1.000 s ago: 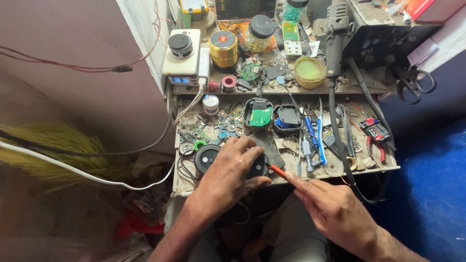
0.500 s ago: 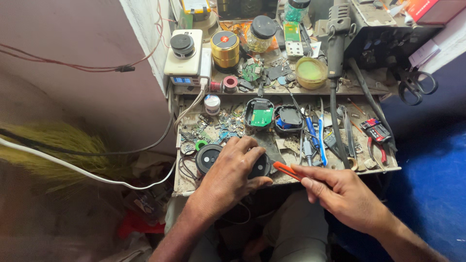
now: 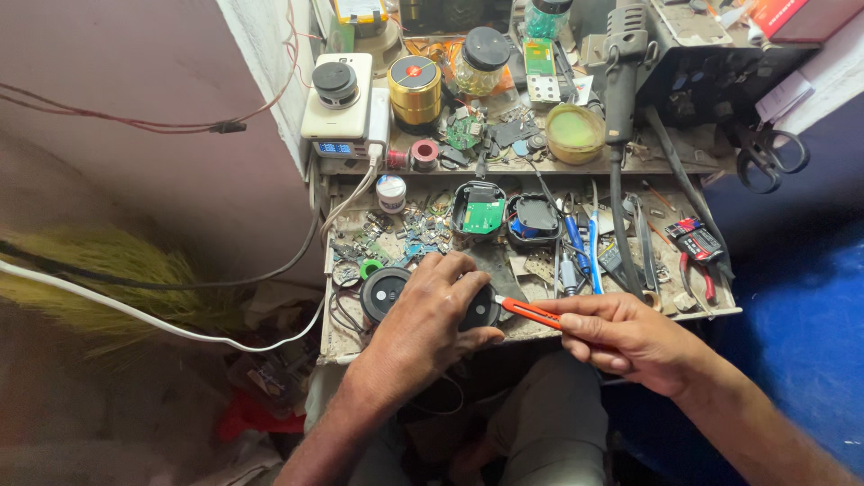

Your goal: The person handles a cylindrical gold-colored component and two black circular devices on a cluttered workbench. They use a red utility knife and a metal pick to scrape and pry at the surface of one black device, then place the tools down.

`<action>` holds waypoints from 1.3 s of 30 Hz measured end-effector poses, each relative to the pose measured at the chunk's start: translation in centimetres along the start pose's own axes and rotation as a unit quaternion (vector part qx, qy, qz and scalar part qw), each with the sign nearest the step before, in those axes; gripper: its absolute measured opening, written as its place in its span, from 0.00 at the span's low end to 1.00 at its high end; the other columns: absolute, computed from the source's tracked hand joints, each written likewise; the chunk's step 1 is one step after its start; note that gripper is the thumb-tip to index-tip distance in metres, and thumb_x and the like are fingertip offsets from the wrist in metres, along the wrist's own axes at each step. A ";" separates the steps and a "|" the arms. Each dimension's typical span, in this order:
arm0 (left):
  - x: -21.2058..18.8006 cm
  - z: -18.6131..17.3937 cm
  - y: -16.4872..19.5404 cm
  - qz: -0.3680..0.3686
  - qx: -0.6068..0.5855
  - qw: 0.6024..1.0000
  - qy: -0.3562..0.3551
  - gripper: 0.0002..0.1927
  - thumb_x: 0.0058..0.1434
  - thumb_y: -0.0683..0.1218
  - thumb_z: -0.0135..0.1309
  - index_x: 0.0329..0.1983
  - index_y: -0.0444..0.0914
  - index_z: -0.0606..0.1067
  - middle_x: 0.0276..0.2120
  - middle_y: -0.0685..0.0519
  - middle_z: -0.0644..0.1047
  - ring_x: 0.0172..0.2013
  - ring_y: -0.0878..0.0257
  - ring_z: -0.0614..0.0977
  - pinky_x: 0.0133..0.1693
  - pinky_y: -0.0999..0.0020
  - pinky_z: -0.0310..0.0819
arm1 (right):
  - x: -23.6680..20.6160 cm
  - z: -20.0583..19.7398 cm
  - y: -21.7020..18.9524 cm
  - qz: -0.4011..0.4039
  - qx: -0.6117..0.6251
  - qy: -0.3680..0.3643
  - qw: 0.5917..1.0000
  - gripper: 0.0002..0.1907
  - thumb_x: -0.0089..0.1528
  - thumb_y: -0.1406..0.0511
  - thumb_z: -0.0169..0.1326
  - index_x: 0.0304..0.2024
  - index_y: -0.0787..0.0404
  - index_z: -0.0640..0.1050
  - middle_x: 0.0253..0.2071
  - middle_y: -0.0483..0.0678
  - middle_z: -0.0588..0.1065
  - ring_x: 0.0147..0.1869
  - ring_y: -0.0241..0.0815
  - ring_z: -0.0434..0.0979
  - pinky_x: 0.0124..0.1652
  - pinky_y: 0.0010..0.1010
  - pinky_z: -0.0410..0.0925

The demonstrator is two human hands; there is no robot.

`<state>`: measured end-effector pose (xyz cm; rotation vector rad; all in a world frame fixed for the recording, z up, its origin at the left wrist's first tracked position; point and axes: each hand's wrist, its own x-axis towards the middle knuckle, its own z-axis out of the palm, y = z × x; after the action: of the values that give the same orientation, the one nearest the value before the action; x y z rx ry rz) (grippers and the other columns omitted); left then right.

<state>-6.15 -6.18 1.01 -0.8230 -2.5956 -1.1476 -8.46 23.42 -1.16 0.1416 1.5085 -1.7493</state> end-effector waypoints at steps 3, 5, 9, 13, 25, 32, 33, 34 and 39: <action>0.0 -0.1 0.0 -0.003 -0.002 1.000 -0.001 0.32 0.47 0.49 0.70 0.53 0.32 0.74 0.50 0.44 0.74 0.51 0.47 0.74 0.53 0.56 0.69 | 0.4 -0.8 0.7 -0.007 0.018 -0.026 0.999 0.24 0.67 0.66 0.50 0.65 0.68 0.74 0.26 0.44 0.74 0.16 0.24 0.58 0.16 0.15 0.52; 0.1 0.0 0.1 -0.006 -0.003 1.000 -0.001 0.33 0.46 0.49 0.71 0.53 0.32 0.75 0.50 0.44 0.74 0.51 0.47 0.74 0.53 0.56 0.69 | 0.6 -1.0 1.1 -0.006 0.035 -0.035 0.999 0.24 0.67 0.66 0.50 0.65 0.67 0.74 0.26 0.44 0.74 0.16 0.24 0.57 0.16 0.15 0.52; 0.1 -0.1 0.1 -0.006 -0.005 1.000 -0.004 0.32 0.47 0.49 0.70 0.54 0.32 0.75 0.50 0.44 0.74 0.50 0.47 0.74 0.52 0.56 0.70 | 0.7 -0.6 1.7 -0.033 0.011 -0.018 0.999 0.24 0.66 0.66 0.50 0.65 0.64 0.75 0.26 0.44 0.75 0.17 0.24 0.59 0.18 0.16 0.53; 0.1 -0.2 0.1 -0.003 -0.007 1.000 -0.003 0.32 0.47 0.49 0.70 0.54 0.33 0.75 0.50 0.45 0.74 0.50 0.47 0.74 0.52 0.56 0.70 | -0.2 0.5 1.9 -0.114 -0.246 0.068 0.960 0.23 0.65 0.66 0.53 0.64 0.56 0.78 0.27 0.43 0.76 0.21 0.27 0.64 0.22 0.19 0.59; 0.6 -1.0 0.4 0.005 -0.018 0.999 -0.038 0.29 0.47 0.49 0.71 0.52 0.40 0.77 0.47 0.46 0.73 0.51 0.48 0.73 0.52 0.55 0.69 | -1.8 2.6 0.4 -0.332 -0.473 0.080 0.812 0.24 0.61 0.71 0.55 0.62 0.56 0.77 0.32 0.42 0.83 0.32 0.31 0.81 0.34 0.23 0.73; 0.3 -0.9 0.5 0.002 -0.018 1.000 -0.023 0.30 0.47 0.49 0.71 0.52 0.35 0.74 0.49 0.46 0.74 0.51 0.48 0.73 0.53 0.56 0.68 | -2.2 3.0 0.3 -0.134 -0.324 0.115 0.929 0.22 0.64 0.64 0.54 0.61 0.52 0.80 0.23 0.38 0.76 0.19 0.26 0.63 0.20 0.20 0.59; 0.2 -0.8 0.5 0.005 -0.018 1.000 -0.020 0.30 0.47 0.49 0.71 0.52 0.35 0.74 0.49 0.46 0.74 0.52 0.48 0.73 0.53 0.56 0.68 | -2.3 2.8 0.1 -0.125 -0.333 0.113 0.928 0.22 0.64 0.64 0.54 0.61 0.52 0.80 0.23 0.38 0.76 0.20 0.26 0.63 0.20 0.20 0.59; 0.2 -0.8 0.4 0.007 -0.018 1.000 -0.018 0.30 0.47 0.49 0.71 0.52 0.35 0.74 0.49 0.46 0.74 0.52 0.48 0.73 0.53 0.55 0.68 | -2.3 2.5 -0.4 -0.116 -0.342 0.110 0.926 0.22 0.64 0.64 0.54 0.61 0.52 0.80 0.23 0.38 0.75 0.20 0.26 0.63 0.20 0.20 0.60; 0.3 -0.6 0.4 0.007 -0.016 1.000 -0.020 0.32 0.46 0.48 0.71 0.53 0.35 0.73 0.50 0.45 0.74 0.52 0.47 0.73 0.53 0.55 0.69 | -1.6 0.8 -3.1 -0.026 -0.351 0.072 0.933 0.24 0.64 0.62 0.53 0.63 0.49 0.80 0.22 0.39 0.73 0.20 0.27 0.62 0.20 0.21 0.58</action>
<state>-6.16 -6.25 1.79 -0.8773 -2.6068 -1.1830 -8.98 23.43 2.39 -0.1423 2.1665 -1.1555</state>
